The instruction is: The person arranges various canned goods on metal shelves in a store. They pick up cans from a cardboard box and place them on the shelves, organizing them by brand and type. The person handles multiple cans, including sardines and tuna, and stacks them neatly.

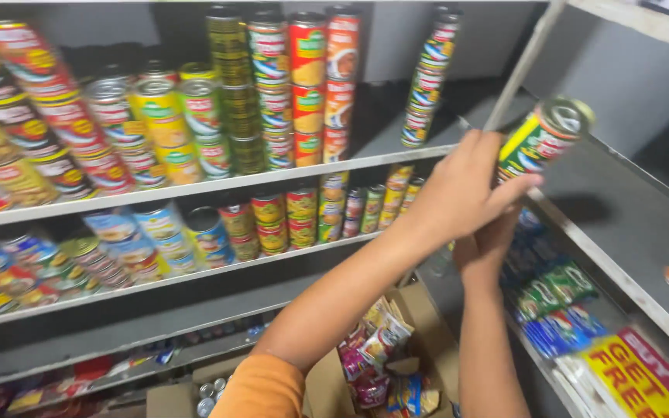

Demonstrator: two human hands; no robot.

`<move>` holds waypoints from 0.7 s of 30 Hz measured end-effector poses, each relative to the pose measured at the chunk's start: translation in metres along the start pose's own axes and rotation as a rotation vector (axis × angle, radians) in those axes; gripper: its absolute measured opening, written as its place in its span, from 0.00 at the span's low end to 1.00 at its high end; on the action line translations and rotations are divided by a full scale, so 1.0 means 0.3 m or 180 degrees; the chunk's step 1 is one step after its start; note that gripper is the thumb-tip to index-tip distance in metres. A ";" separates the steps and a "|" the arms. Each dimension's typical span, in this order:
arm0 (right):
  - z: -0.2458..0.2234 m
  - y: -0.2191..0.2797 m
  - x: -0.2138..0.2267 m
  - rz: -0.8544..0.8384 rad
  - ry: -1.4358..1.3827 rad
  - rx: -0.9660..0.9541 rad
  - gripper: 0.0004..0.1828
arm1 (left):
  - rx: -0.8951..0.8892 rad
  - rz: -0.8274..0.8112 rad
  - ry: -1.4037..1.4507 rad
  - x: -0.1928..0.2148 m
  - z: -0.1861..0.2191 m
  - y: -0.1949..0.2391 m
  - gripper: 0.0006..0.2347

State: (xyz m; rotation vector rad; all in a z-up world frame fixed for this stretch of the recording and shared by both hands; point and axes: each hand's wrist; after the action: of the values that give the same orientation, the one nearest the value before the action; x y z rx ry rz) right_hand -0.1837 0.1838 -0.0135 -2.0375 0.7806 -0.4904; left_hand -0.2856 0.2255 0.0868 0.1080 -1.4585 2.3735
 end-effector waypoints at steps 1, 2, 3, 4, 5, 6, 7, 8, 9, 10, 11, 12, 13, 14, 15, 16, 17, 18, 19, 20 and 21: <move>0.009 -0.036 -0.049 -0.0051 -0.0073 0.0009 0.39 | 0.0019 0.0047 -0.0074 0.033 -0.036 -0.015 0.26; 0.018 -0.072 -0.098 -0.0282 0.0137 -0.0256 0.37 | 0.0157 0.0084 -0.0246 0.066 -0.071 -0.030 0.26; 0.026 -0.099 -0.142 -0.0515 0.0361 -0.0520 0.35 | 0.0299 0.0105 -0.0406 0.095 -0.105 -0.038 0.26; 0.082 -0.100 -0.185 -0.0559 0.0302 -0.0515 0.35 | 0.0323 0.0137 -0.0467 0.128 -0.124 -0.042 0.26; 0.139 -0.111 -0.225 -0.0472 0.0019 -0.0246 0.35 | 0.0239 0.0296 -0.0508 0.157 -0.141 -0.055 0.28; 0.194 -0.123 -0.267 -0.0387 -0.0262 0.0021 0.35 | 0.0153 0.0454 -0.0550 0.186 -0.159 -0.070 0.29; 0.204 -0.131 -0.307 -0.0409 -0.0306 0.0026 0.35 | 0.0160 0.0474 -0.0594 0.199 -0.178 -0.084 0.29; 0.213 -0.140 -0.347 -0.0334 -0.0354 0.0124 0.36 | 0.0232 0.0503 -0.0709 0.212 -0.198 -0.098 0.29; 0.222 -0.147 -0.383 -0.0263 -0.0394 0.0226 0.38 | 0.0305 0.0536 -0.0816 0.223 -0.217 -0.110 0.29; 0.150 -0.174 -0.403 -0.0286 -0.0429 0.0231 0.38 | 0.0313 0.0559 -0.0851 0.235 -0.222 -0.120 0.29; 0.078 -0.201 -0.417 -0.0348 -0.0713 0.0123 0.36 | 0.0380 0.0603 -0.0881 0.245 -0.226 -0.131 0.29; 0.005 -0.228 -0.431 -0.0413 -0.0998 0.0015 0.35 | 0.0447 0.0647 -0.0912 0.255 -0.230 -0.143 0.30; 0.023 -0.239 -0.447 -0.0421 -0.1019 0.0030 0.35 | 0.0437 0.0663 -0.0932 0.260 -0.250 -0.156 0.30; 0.040 -0.251 -0.464 -0.0421 -0.1140 0.0143 0.35 | 0.0423 0.0644 -0.1042 0.266 -0.270 -0.169 0.30; 0.060 -0.252 -0.466 -0.0420 -0.1234 0.0231 0.35 | 0.0430 0.0611 -0.1125 0.259 -0.287 -0.173 0.30; 0.086 -0.260 -0.468 -0.0428 -0.1229 0.0222 0.35 | 0.0442 0.0613 -0.1119 0.272 -0.287 -0.178 0.30; 0.111 -0.270 -0.470 -0.0528 -0.1080 0.0237 0.32 | 0.0200 0.0735 -0.1233 0.284 -0.286 -0.185 0.33; 0.137 -0.279 -0.471 -0.0628 -0.0931 0.0252 0.30 | -0.0044 0.0854 -0.1346 0.296 -0.284 -0.192 0.37; 0.128 -0.286 -0.471 -0.0613 -0.0930 0.0268 0.30 | -0.0066 0.0851 -0.1344 0.322 -0.234 -0.197 0.37; 0.119 -0.294 -0.471 -0.0598 -0.0835 0.0298 0.30 | -0.0215 0.0880 -0.1514 0.349 -0.183 -0.203 0.37; 0.109 -0.298 -0.468 -0.0578 -0.0735 0.0315 0.30 | -0.0360 0.0899 -0.1679 0.374 -0.132 -0.207 0.38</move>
State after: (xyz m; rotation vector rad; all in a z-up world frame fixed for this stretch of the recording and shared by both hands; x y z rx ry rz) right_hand -0.2354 0.3372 0.0370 -2.0373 0.4275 -0.3778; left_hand -0.3653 0.3143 0.1484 0.5718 -1.9510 2.6023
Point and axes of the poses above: each hand's wrist, its own y-axis away from the middle knuckle, its own x-axis out of the back of the hand, z = x × y, and after that the axes turned 1 degree about y, right-handed
